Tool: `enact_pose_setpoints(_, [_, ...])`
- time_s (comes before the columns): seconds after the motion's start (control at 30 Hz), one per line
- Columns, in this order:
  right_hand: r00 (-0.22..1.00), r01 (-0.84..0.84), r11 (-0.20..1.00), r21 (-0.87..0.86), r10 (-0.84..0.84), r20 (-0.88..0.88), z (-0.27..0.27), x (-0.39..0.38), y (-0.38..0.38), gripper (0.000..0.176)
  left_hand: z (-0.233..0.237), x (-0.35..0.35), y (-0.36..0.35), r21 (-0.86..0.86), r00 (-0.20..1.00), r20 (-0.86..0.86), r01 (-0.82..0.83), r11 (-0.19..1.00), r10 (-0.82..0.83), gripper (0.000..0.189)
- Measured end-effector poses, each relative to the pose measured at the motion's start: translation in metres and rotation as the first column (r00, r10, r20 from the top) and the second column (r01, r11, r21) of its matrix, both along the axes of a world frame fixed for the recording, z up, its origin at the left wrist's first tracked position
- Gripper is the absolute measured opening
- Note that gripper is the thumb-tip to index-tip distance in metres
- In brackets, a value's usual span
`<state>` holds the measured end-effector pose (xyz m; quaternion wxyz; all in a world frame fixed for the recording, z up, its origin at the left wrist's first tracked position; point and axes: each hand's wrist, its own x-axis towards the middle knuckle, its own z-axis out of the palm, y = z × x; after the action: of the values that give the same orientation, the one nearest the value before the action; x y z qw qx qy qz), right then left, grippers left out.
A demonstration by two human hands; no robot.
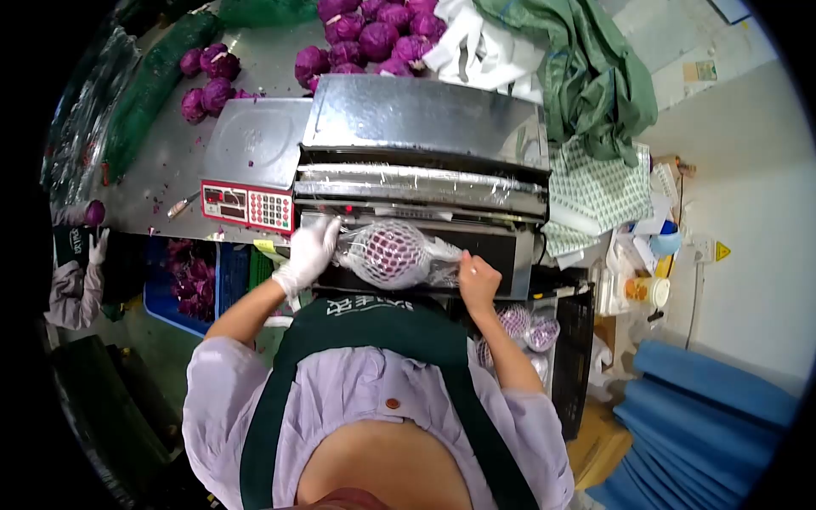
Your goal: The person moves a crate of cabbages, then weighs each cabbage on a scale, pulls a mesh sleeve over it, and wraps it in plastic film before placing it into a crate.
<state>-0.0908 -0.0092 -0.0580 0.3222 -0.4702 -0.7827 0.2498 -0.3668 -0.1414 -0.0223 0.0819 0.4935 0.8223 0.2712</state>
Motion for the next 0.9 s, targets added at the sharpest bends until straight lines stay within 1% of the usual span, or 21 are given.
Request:
enact_pose_setpoints(0.03, [0.997, -0.065, 0.978, 0.199, 0.055, 0.059, -0.008, -0.002, -0.005, 0.028, -0.016, -0.007, 0.005, -0.027, 0.994, -0.110, 0.025, 0.999, -0.028, 0.033])
enact_pose_setpoints(0.1, [0.988, -0.063, 0.981, 0.184, 0.034, 0.154, -0.016, -0.007, -0.017, 0.020, -0.028, 0.004, 0.017, -0.075, 0.970, -0.167, 0.164, 0.984, -0.175, 0.026])
enact_pose_setpoints(0.17, [0.950, -0.187, 0.937, 0.296, 0.095, 0.298, -0.032, -0.010, -0.020, 0.010, -0.044, 0.020, 0.031, -0.119, 0.917, -0.201, 0.325, 0.938, -0.344, 0.018])
enact_pose_setpoints(0.2, [0.951, -0.173, 0.939, 0.296, 0.080, 0.300, -0.030, -0.015, -0.021, 0.010, -0.045, 0.027, 0.035, -0.103, 0.904, -0.134, 0.395, 0.913, -0.406, 0.014])
enact_pose_setpoints(0.23, [0.966, -0.213, 0.931, 0.297, 0.156, 0.205, -0.025, -0.022, -0.020, 0.007, -0.047, 0.033, 0.041, -0.078, 0.893, -0.103, 0.432, 0.898, -0.439, 0.015])
enact_pose_setpoints(0.27, [0.968, -0.251, 0.919, 0.304, 0.229, 0.106, -0.021, -0.023, -0.020, 0.008, -0.047, 0.040, 0.045, 0.013, 0.886, -0.075, 0.459, 0.888, -0.457, 0.016])
enact_pose_setpoints(0.33, [0.957, -0.290, 0.903, 0.317, 0.279, 0.080, -0.014, -0.013, -0.025, 0.008, -0.035, 0.054, 0.047, 0.194, 0.872, -0.012, 0.482, 0.854, -0.490, 0.020])
enact_pose_setpoints(0.37, [0.938, -0.340, 0.879, 0.334, 0.344, 0.051, -0.011, -0.009, -0.026, 0.010, -0.034, 0.054, 0.049, 0.382, 0.787, 0.106, 0.532, 0.756, -0.607, 0.030])
enact_pose_setpoints(0.4, [0.927, -0.368, 0.836, 0.406, 0.362, 0.095, -0.008, -0.001, -0.032, 0.009, -0.031, 0.064, 0.047, 0.483, 0.588, 0.502, 0.418, 0.769, -0.635, 0.038])
enact_pose_setpoints(0.43, [0.902, -0.418, 0.786, 0.455, 0.418, 0.107, 0.014, 0.003, -0.038, 0.012, -0.015, 0.078, 0.041, 0.513, 0.238, 0.781, 0.282, 0.811, -0.577, 0.048])
enact_pose_setpoints(0.47, [0.873, -0.468, 0.746, 0.475, 0.472, 0.119, 0.037, 0.010, -0.039, 0.016, 0.006, 0.082, 0.029, 0.422, -0.027, 0.896, 0.366, 0.829, -0.444, 0.056])
enact_pose_setpoints(0.5, [0.843, -0.511, 0.702, 0.495, 0.521, 0.132, 0.062, 0.018, -0.035, 0.021, 0.000, 0.086, 0.023, 0.477, -0.408, 0.858, 0.410, 0.777, -0.311, 0.056])
enact_pose_setpoints(0.57, [0.823, -0.449, 0.835, 0.319, 0.525, -0.215, 0.118, 0.033, -0.016, 0.029, 0.036, 0.086, 0.017, 0.176, -0.379, 0.919, 0.640, 0.748, 0.107, 0.052])
enact_pose_setpoints(0.6, [0.850, -0.356, 0.904, 0.239, 0.419, -0.318, 0.142, 0.033, -0.008, 0.033, 0.052, 0.093, 0.021, 0.189, -0.350, 0.934, 0.667, 0.721, 0.079, 0.047])
enact_pose_setpoints(0.63, [0.863, -0.261, 0.954, 0.151, 0.300, -0.407, 0.160, 0.034, 0.003, 0.036, 0.041, 0.098, 0.025, 0.196, -0.293, 0.955, 0.736, 0.648, 0.043, 0.045])
enact_pose_setpoints(0.7, [0.835, -0.291, 0.925, 0.244, 0.370, -0.408, 0.172, 0.007, 0.025, 0.036, 0.074, 0.120, 0.043, 0.031, -0.071, 0.996, 0.847, 0.530, 0.055, 0.041])
enact_pose_setpoints(0.73, [0.779, -0.315, 0.870, 0.378, 0.465, -0.421, 0.165, -0.020, 0.029, 0.034, 0.039, 0.132, 0.046, 0.105, -0.117, 0.993, 0.867, 0.487, -0.005, 0.033])
enact_pose_setpoints(0.77, [0.700, -0.435, 0.810, 0.393, 0.578, -0.418, 0.156, -0.045, 0.023, 0.032, 0.043, 0.148, 0.050, 0.403, -0.327, 0.912, 0.827, 0.392, -0.247, 0.025])
enact_pose_setpoints(0.8, [0.687, -0.573, 0.784, 0.237, 0.618, -0.382, 0.157, -0.060, 0.000, 0.032, 0.041, 0.160, 0.054, 0.502, -0.430, 0.862, 0.797, 0.336, -0.268, 0.025])
enact_pose_setpoints(0.83, [0.528, -0.743, 0.669, 0.035, 0.617, -0.583, 0.138, -0.074, -0.030, 0.030, 0.035, 0.169, 0.053, 0.513, -0.466, 0.859, 0.783, 0.352, -0.215, 0.025])
enact_pose_setpoints(0.9, [0.359, -0.893, 0.410, 0.188, 0.898, -0.254, 0.110, -0.070, -0.059, 0.027, 0.017, 0.179, 0.044, 0.425, -0.474, 0.880, 0.766, 0.481, -0.023, 0.026])
